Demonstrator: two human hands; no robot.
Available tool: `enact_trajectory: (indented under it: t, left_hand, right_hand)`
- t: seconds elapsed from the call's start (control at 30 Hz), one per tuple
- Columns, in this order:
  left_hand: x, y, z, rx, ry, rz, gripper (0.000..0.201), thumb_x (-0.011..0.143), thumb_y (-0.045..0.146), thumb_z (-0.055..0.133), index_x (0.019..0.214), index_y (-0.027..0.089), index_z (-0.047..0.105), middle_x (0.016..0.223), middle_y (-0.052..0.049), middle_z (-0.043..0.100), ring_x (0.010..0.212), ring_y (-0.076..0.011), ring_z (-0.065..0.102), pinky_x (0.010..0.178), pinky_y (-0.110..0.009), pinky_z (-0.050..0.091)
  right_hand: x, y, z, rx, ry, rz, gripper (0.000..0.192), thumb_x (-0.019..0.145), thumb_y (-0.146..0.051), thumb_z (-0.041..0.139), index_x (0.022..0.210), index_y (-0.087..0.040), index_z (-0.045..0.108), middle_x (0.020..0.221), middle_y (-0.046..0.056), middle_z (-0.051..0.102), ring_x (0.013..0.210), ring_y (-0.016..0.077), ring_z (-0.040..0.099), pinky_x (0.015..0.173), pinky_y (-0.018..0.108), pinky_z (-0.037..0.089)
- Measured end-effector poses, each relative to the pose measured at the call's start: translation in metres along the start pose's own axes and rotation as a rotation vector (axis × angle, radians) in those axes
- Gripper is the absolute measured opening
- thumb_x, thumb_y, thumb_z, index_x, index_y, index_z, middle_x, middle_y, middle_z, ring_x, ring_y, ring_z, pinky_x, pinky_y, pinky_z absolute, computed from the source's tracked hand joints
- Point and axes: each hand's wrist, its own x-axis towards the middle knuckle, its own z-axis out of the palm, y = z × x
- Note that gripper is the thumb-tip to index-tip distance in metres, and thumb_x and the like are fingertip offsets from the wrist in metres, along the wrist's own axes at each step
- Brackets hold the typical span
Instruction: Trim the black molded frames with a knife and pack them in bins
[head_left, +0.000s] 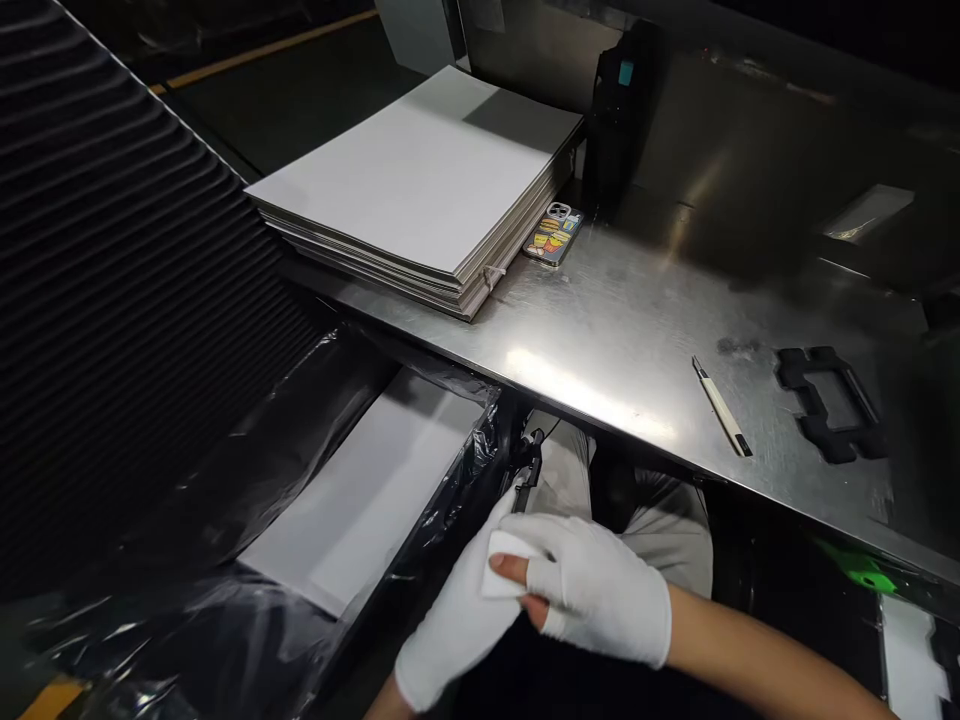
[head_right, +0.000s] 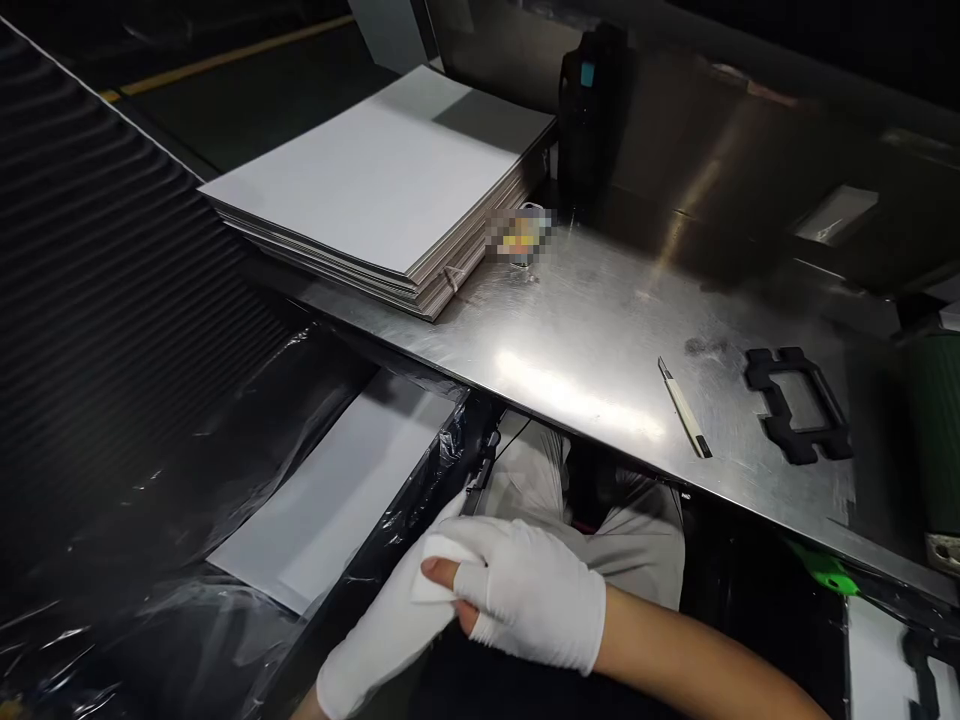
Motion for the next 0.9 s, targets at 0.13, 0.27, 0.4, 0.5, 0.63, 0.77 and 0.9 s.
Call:
enact_trajectory:
  t: [0.13, 0.27, 0.4, 0.5, 0.63, 0.77, 0.9]
  left_hand:
    - [0.0027, -0.0056, -0.0003, 0.118, 0.014, -0.047, 0.085, 0.08, 0.011, 0.065, 0.162, 0.028, 0.053, 0.134, -0.011, 0.075, 0.125, -0.0323, 0.072, 0.117, -0.052, 0.057]
    - [0.0042, -0.0019, -0.0025, 0.14, 0.003, -0.017, 0.08, 0.084, 0.016, 0.064, 0.162, 0.027, 0.05, 0.142, -0.01, 0.073, 0.132, -0.0312, 0.07, 0.122, -0.05, 0.054]
    - [0.0048, 0.0011, -0.0033, 0.199, 0.023, -0.002, 0.078, 0.078, 0.008, 0.06, 0.154, 0.026, 0.058, 0.143, -0.009, 0.071, 0.141, -0.0317, 0.063, 0.13, -0.051, 0.045]
    - [0.0039, -0.0046, -0.004, 0.154, 0.021, -0.026, 0.073, 0.082, 0.015, 0.064, 0.155, 0.024, 0.058, 0.139, -0.011, 0.074, 0.133, -0.0329, 0.069, 0.124, -0.052, 0.051]
    - [0.0044, -0.0058, -0.0045, 0.073, -0.006, -0.005, 0.083, 0.085, 0.025, 0.072, 0.164, 0.024, 0.048, 0.145, -0.013, 0.072, 0.139, -0.0345, 0.066, 0.125, -0.051, 0.051]
    - [0.0072, 0.0021, -0.0052, 0.179, 0.008, -0.042, 0.085, 0.076, 0.008, 0.062, 0.159, 0.025, 0.056, 0.141, -0.011, 0.073, 0.138, -0.0343, 0.065, 0.126, -0.053, 0.047]
    - [0.006, -0.002, -0.0064, 0.08, -0.005, -0.074, 0.08, 0.083, 0.023, 0.07, 0.161, 0.023, 0.053, 0.135, -0.013, 0.075, 0.133, -0.0348, 0.068, 0.122, -0.052, 0.052]
  right_hand:
    - [0.0016, 0.0032, 0.0009, -0.096, 0.026, 0.139, 0.039, 0.103, -0.014, 0.064, 0.14, -0.018, 0.053, 0.13, 0.015, 0.066, 0.11, 0.0255, 0.067, 0.085, 0.039, 0.063]
    - [0.0025, 0.003, -0.0001, 0.012, 0.011, 0.028, 0.048, 0.103, -0.021, 0.066, 0.148, -0.019, 0.05, 0.137, 0.014, 0.065, 0.112, 0.0239, 0.067, 0.087, 0.037, 0.064]
    - [0.0039, 0.0039, -0.0014, -0.037, -0.001, 0.076, 0.038, 0.104, -0.013, 0.061, 0.141, -0.017, 0.053, 0.136, 0.015, 0.066, 0.116, 0.0246, 0.065, 0.095, 0.039, 0.063]
    - [0.0028, -0.0006, 0.0003, 0.026, 0.041, 0.098, 0.04, 0.103, -0.013, 0.059, 0.142, -0.019, 0.053, 0.136, 0.015, 0.065, 0.116, 0.0238, 0.065, 0.097, 0.039, 0.063]
    - [0.0015, -0.0014, 0.0032, 0.016, 0.043, -0.024, 0.039, 0.105, -0.017, 0.055, 0.144, -0.018, 0.052, 0.136, 0.016, 0.067, 0.116, 0.0249, 0.066, 0.096, 0.04, 0.064]
    - [0.0018, 0.0061, 0.0002, -0.051, 0.053, 0.159, 0.032, 0.108, -0.014, 0.052, 0.139, -0.019, 0.056, 0.134, 0.015, 0.067, 0.118, 0.0237, 0.066, 0.097, 0.039, 0.062]
    - [0.005, 0.002, 0.0022, 0.017, -0.022, 0.007, 0.043, 0.104, -0.019, 0.062, 0.146, -0.018, 0.052, 0.138, 0.016, 0.065, 0.118, 0.0242, 0.065, 0.095, 0.039, 0.062]
